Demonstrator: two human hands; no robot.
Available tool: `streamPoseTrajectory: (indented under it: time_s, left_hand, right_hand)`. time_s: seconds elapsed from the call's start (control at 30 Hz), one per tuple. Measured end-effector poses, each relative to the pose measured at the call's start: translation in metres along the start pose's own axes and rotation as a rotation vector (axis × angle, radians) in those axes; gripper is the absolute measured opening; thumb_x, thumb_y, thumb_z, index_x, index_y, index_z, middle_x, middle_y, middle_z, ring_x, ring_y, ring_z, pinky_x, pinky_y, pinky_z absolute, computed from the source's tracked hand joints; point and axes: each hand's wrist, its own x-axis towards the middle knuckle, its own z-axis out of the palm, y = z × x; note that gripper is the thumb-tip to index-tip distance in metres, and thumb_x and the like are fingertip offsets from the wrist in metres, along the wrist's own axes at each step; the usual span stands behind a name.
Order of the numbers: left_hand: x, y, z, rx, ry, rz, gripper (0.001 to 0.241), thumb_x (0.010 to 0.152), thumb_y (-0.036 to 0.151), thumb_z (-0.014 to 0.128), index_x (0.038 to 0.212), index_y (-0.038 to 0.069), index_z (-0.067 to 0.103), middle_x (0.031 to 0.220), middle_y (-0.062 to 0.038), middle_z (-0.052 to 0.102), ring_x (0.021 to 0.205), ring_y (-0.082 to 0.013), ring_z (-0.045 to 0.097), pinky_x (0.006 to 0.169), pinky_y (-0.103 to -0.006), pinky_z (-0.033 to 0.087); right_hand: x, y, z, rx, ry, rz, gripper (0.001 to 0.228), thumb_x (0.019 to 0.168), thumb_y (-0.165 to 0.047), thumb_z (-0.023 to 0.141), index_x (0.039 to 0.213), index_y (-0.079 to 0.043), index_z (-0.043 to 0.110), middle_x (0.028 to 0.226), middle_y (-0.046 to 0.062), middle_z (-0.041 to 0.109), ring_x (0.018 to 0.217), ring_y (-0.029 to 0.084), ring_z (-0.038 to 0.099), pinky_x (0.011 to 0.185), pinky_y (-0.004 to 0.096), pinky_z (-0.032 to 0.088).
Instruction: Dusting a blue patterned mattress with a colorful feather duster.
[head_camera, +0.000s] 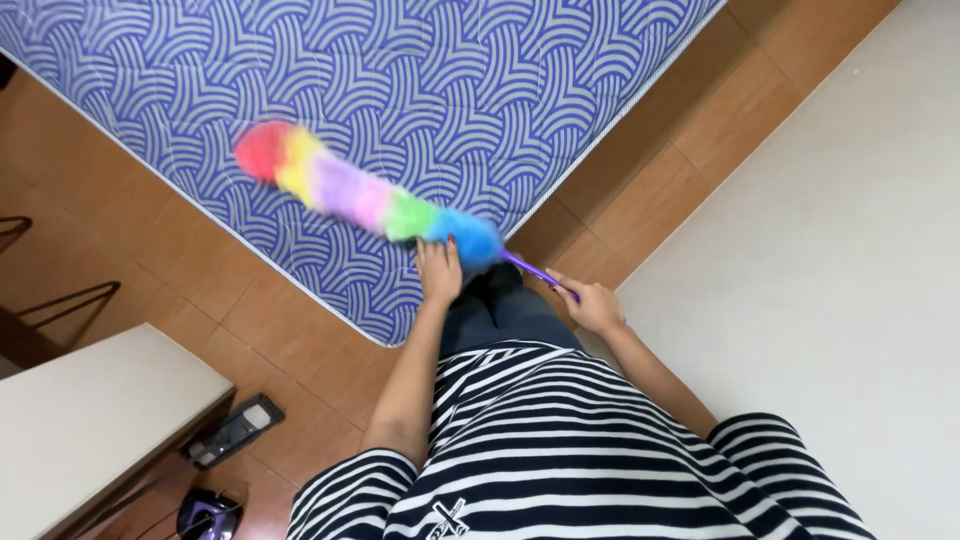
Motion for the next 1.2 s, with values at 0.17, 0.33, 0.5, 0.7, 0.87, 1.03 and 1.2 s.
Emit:
streamPoseTrajectory:
  time_s: [0.17,0.33,0.5,0.7,0.87,1.03,1.2]
  left_hand:
    - [-0.006,-0.011,-0.018,0.269,-0.255,0.130,0.054,0.105,0.041,0.035,0.143,0.011,0.057,0.166,-0.016,0.031,0.155,-0.0429,0.014,0.119,-0.0644,0.016]
    - [0.005,-0.011,-0.044,0.283,-0.293,0.145,0.054,0.106,0.043,0.036,0.144,0.011,0.058,0.166,-0.013,0.031,0.155,-0.0428,0.014,0.121,-0.0646,0.016]
    - [0.011,0.016,-0.059,0.299,-0.256,0.132,0.052,0.106,0.042,0.037,0.143,0.012,0.059,0.166,-0.013,0.032,0.155,-0.0437,0.016,0.121,-0.0641,0.017]
    - [0.009,0.052,0.011,0.220,-0.110,0.057,0.053,0.107,0.041,0.036,0.147,0.012,0.054,0.165,-0.013,0.035,0.155,-0.0421,0.018,0.121,-0.0631,0.018]
    - [-0.010,0.117,0.093,0.108,-0.078,-0.055,0.061,0.108,0.042,0.035,0.157,0.007,0.037,0.166,-0.014,0.031,0.156,-0.0397,0.017,0.122,-0.0614,0.019]
    - [-0.018,0.184,0.141,0.034,-0.096,-0.075,0.067,0.106,0.043,0.036,0.161,0.005,0.027,0.166,-0.015,0.028,0.156,-0.0379,0.015,0.121,-0.0609,0.018]
    - [-0.002,0.243,0.146,-0.012,-0.098,-0.027,0.066,0.106,0.042,0.037,0.160,0.006,0.028,0.167,-0.014,0.029,0.157,-0.0376,0.016,0.121,-0.0599,0.018]
  right_hand:
    - [0.056,0.127,0.062,0.196,0.292,0.016,0.033,0.099,-0.048,0.060,0.126,-0.033,0.071,0.107,0.014,0.076,0.090,0.037,0.071,0.075,0.045,0.056]
    - [0.090,0.209,0.081,0.593,0.480,0.410,0.039,0.103,-0.041,0.060,0.132,-0.018,0.071,0.074,0.017,0.072,0.060,0.024,0.067,0.058,0.040,0.052]
    - [0.087,0.128,-0.011,1.270,0.735,0.335,0.023,0.107,-0.036,0.053,0.124,-0.027,0.065,0.058,0.001,0.046,0.040,0.011,0.044,0.039,0.032,0.034]
    - [0.109,0.170,-0.016,0.504,0.682,-0.180,0.028,0.113,-0.030,0.058,0.122,-0.007,0.072,0.076,0.014,0.064,0.067,0.030,0.061,0.063,0.041,0.051]
    - [0.079,0.174,-0.090,0.145,0.324,-0.073,0.031,0.101,-0.045,0.060,0.123,-0.029,0.074,0.092,0.021,0.073,0.082,0.039,0.070,0.073,0.046,0.055]
    - [0.112,0.304,-0.114,0.070,0.240,-0.021,0.036,0.096,-0.050,0.058,0.128,-0.039,0.070,0.099,0.017,0.074,0.088,0.040,0.070,0.076,0.049,0.055]
    - [0.146,0.401,-0.178,0.568,0.486,0.376,0.032,0.105,-0.039,0.058,0.131,-0.025,0.072,0.064,0.013,0.061,0.048,0.024,0.054,0.046,0.042,0.043]
